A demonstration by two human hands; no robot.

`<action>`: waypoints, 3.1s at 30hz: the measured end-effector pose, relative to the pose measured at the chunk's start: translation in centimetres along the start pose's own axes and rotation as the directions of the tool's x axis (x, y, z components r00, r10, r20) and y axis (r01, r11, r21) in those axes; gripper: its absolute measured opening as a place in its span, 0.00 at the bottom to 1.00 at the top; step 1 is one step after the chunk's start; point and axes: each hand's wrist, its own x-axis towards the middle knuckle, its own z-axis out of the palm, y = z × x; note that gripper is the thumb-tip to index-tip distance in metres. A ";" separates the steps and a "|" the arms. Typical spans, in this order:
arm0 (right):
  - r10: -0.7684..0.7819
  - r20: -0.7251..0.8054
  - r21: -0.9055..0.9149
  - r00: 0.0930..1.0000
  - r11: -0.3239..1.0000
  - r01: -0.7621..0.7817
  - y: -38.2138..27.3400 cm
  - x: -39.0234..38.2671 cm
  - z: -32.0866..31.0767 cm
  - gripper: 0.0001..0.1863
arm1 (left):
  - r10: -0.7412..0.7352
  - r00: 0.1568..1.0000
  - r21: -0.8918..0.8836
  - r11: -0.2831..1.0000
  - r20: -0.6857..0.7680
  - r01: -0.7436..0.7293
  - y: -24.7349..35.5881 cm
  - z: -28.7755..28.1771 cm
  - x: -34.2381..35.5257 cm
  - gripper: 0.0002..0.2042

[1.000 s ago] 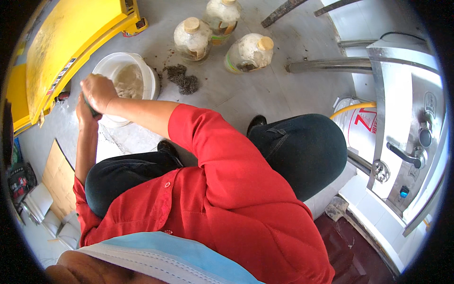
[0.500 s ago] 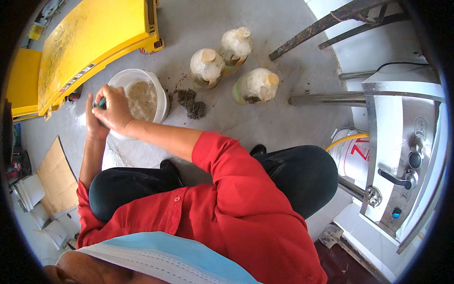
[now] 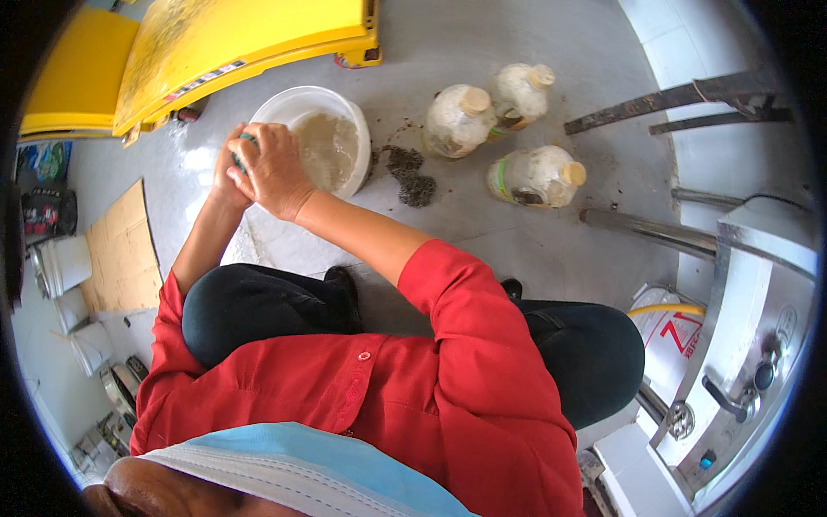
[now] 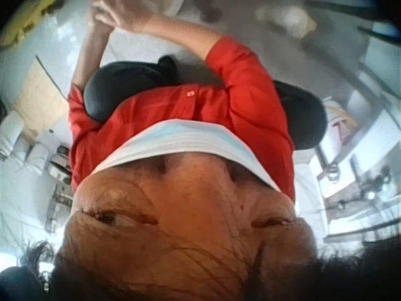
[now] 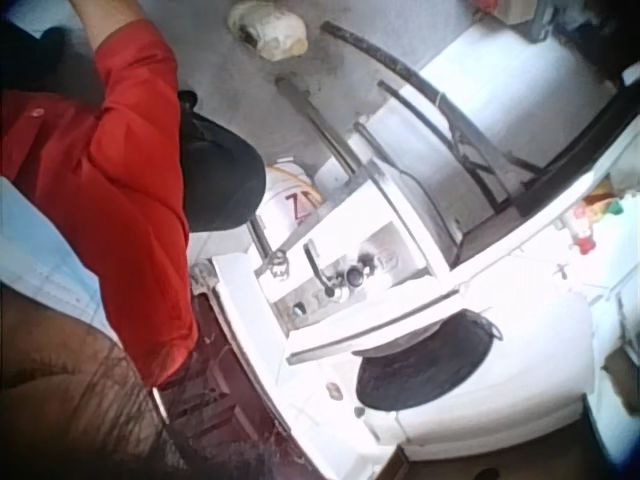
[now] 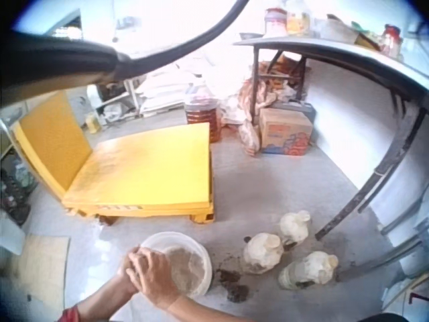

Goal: The person wipes the floor with a cloth and a scouring pad, then cleans plastic bottles and rinses the cloth in a bucket of water.

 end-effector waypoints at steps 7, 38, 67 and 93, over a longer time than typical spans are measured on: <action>0.016 0.017 -0.065 1.000 0.998 -0.015 0.7 0.6 1.4 0.15 | 0.141 0.988 0.056 0.989 -0.054 -0.138 -0.5 0.3 -0.2 0.16; 0.407 0.266 0.117 0.874 0.886 -0.449 -1.9 -2.6 -16.5 0.36 | 0.020 0.883 0.842 0.293 0.468 -0.453 -1.0 9.0 -2.2 0.26; 0.671 -0.269 -0.823 0.691 0.212 -0.527 24.6 -28.0 -38.9 0.34 | -0.139 0.464 0.386 -0.379 0.875 -0.841 -18.3 29.3 2.9 0.20; 0.680 -0.389 -0.861 0.621 -0.029 -0.508 20.5 -46.0 -54.2 0.28 | -0.069 0.462 0.394 -0.419 0.884 -0.818 -24.5 31.3 6.4 0.21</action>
